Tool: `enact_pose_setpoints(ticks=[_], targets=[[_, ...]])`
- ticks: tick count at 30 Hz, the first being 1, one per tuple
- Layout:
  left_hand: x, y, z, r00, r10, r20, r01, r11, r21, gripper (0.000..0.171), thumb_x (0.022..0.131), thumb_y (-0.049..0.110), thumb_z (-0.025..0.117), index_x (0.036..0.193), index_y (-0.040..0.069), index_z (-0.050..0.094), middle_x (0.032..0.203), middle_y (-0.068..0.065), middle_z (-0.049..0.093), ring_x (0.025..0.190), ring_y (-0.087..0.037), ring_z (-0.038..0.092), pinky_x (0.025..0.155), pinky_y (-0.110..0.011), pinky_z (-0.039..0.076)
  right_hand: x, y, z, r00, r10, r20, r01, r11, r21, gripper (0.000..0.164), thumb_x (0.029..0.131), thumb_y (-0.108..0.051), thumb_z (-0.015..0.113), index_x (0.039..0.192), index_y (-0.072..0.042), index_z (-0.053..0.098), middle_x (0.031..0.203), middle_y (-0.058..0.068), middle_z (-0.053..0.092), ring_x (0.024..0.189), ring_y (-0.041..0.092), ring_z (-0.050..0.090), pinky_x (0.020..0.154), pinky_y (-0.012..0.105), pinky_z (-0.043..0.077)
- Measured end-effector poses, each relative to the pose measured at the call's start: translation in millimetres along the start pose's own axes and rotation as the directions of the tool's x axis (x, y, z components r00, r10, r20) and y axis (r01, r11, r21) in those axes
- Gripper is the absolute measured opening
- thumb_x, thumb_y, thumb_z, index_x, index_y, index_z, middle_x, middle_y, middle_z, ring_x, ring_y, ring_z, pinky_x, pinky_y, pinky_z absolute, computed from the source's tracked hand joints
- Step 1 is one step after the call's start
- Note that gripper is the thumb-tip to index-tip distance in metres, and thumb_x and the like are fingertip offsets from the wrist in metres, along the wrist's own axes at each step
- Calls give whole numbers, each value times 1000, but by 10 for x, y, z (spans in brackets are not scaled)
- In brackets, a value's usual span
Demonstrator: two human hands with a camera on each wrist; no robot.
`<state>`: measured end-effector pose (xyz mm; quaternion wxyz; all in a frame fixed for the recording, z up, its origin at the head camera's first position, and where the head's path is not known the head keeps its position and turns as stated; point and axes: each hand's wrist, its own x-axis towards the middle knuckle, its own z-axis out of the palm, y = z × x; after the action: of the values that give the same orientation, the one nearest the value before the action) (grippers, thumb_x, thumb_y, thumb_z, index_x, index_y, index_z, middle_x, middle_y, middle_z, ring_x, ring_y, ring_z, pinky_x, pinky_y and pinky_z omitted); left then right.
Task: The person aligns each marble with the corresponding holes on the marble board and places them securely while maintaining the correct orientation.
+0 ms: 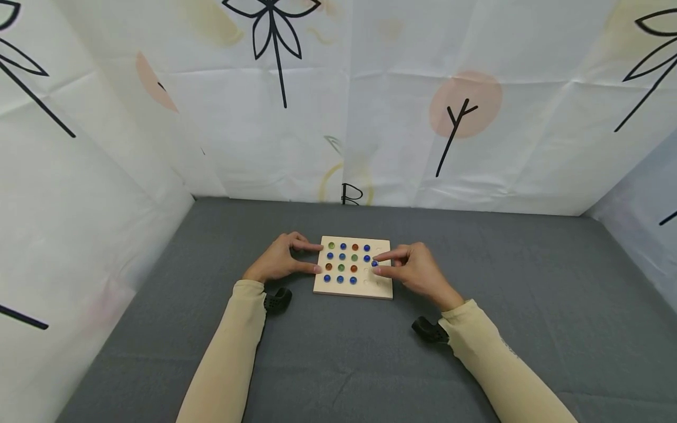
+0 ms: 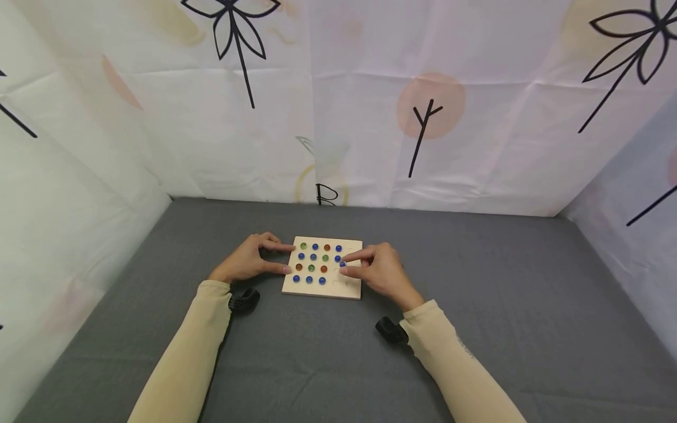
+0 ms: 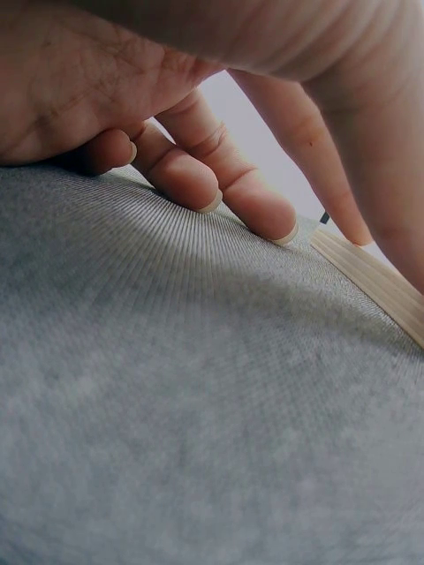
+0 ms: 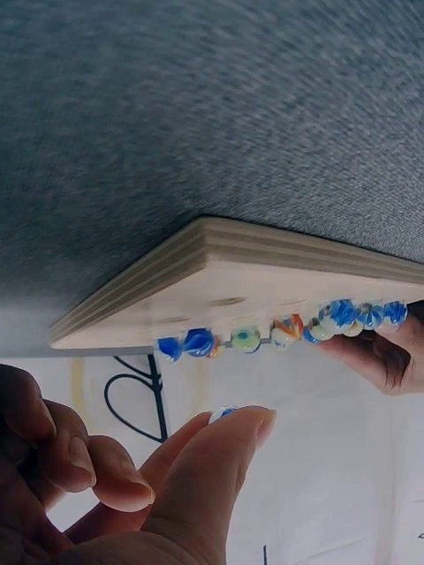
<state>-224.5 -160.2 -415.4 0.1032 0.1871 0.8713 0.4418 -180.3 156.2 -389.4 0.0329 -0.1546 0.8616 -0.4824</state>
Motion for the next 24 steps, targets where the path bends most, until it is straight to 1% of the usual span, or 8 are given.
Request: enact_pose_setpoints(ticks=[5,9,18,24], targets=[[2,-5,-2,1000,0,-1,0,1000,2,51,78,22,91,127,16,74,117,-9,59,110,-27,52,95,-45,43,47,-8,72,1000,4,9,-4,1000,-5,22,85,-14,85,104,-2,81,63,1,46,54,14,35,49,25,30],[2,-11,-1,1000,7,2,-7,1000,1,52,78,23,91,127,15,74,117,-9,59,110,-27,52,95,-45,43,76,-4,120,1000,4,16,-4,1000,3,21,85,-13,84,103,-2,82,61,0,44,53,13,33,48,24,28],[17,-19,8,1000,18,3,-18,1000,11,51,79,24,91,126,16,75,117,-9,59,109,-27,52,93,-45,43,90,42,197,1000,10,1,-10,999,-31,17,85,-10,84,100,-2,82,61,0,47,54,13,36,49,23,28],[15,-15,8,1000,3,2,-3,1000,0,52,78,22,91,127,16,74,117,-9,59,109,-27,52,95,-45,43,93,39,203,1000,21,-6,-21,998,-53,16,86,-11,84,100,-3,82,60,0,47,54,13,37,48,23,28]])
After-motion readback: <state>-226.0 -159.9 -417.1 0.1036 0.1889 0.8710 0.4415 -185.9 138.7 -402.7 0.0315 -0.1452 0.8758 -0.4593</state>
